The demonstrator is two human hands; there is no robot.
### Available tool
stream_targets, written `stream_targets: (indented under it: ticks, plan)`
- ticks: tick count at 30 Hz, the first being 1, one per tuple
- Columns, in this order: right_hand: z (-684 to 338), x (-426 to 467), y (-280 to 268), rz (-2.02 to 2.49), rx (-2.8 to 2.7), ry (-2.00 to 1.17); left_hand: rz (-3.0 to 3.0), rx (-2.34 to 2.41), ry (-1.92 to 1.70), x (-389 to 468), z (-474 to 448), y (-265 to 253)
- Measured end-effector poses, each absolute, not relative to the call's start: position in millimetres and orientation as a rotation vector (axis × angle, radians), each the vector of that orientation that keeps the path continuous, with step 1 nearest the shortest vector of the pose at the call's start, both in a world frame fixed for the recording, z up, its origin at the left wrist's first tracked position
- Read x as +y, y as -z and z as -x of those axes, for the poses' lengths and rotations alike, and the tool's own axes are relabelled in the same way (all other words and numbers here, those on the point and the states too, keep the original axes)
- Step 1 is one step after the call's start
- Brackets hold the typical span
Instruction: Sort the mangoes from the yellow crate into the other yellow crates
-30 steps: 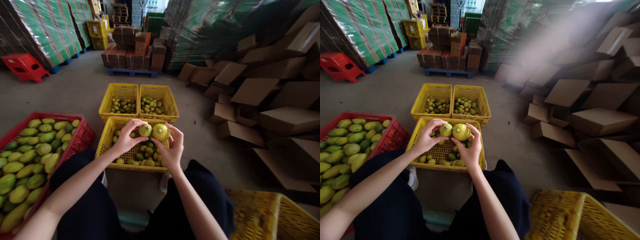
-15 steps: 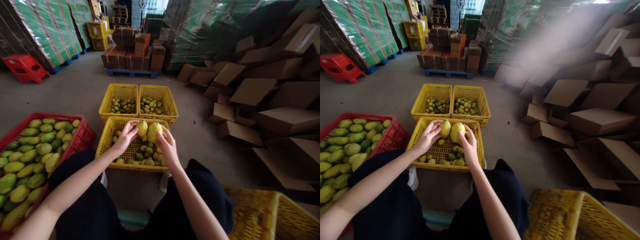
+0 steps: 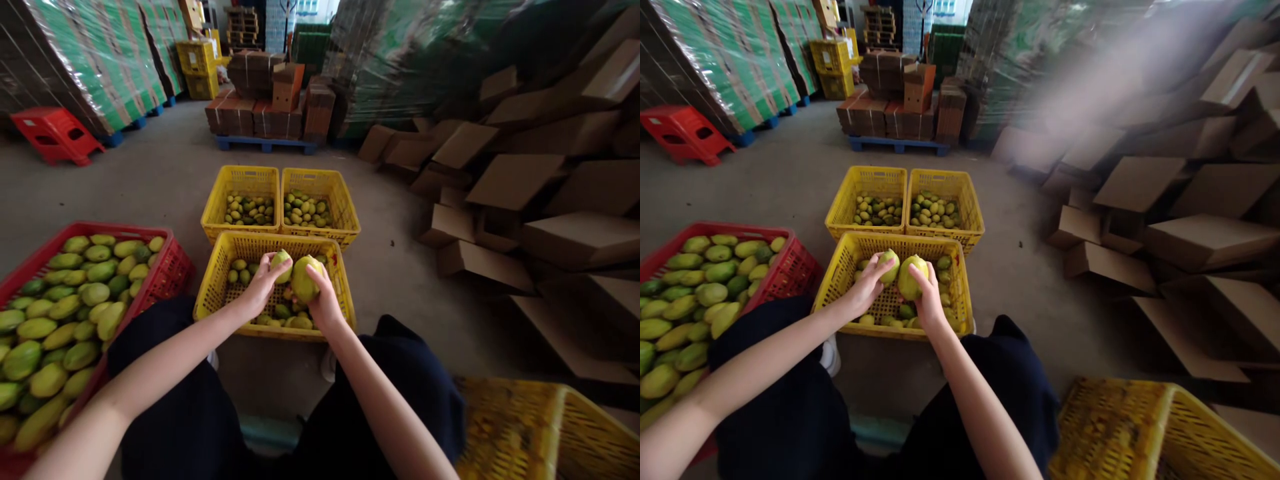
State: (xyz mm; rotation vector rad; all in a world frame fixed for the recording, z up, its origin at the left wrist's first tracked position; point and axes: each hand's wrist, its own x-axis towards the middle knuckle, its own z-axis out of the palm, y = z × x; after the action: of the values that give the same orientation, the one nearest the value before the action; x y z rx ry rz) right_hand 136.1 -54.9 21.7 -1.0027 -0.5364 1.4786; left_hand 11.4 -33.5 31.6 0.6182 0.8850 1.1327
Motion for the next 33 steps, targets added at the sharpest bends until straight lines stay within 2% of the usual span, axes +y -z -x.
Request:
stream_targets:
  ticks: [7,13,21,28,33]
  plan:
    - [-134.4,-46.6,-24.2,0.901,-0.369,-1.683,-0.351,0.885,-1.010,-12.7,-8.0,-30.7]
    - [-138.6,-46.8,-21.9,0.884,-0.373,-1.575,-0.347,0.844,-1.013,-6.7,1.0,-38.0]
    - [-142.7,-47.8,-25.8,0.853,-0.405,-1.702,-0.525,0.733,-0.955,-7.3,10.0,-47.0]
    - [-135.5,-65.8,-37.9,0.817,-0.727,-1.335,-1.174,0.694,-0.963,-19.5,12.1,-52.3]
    - [-134.4,-69.1,-37.2,0.804,-0.771,-1.317,-1.296,0.703,-0.924,-20.8,14.8,-55.2]
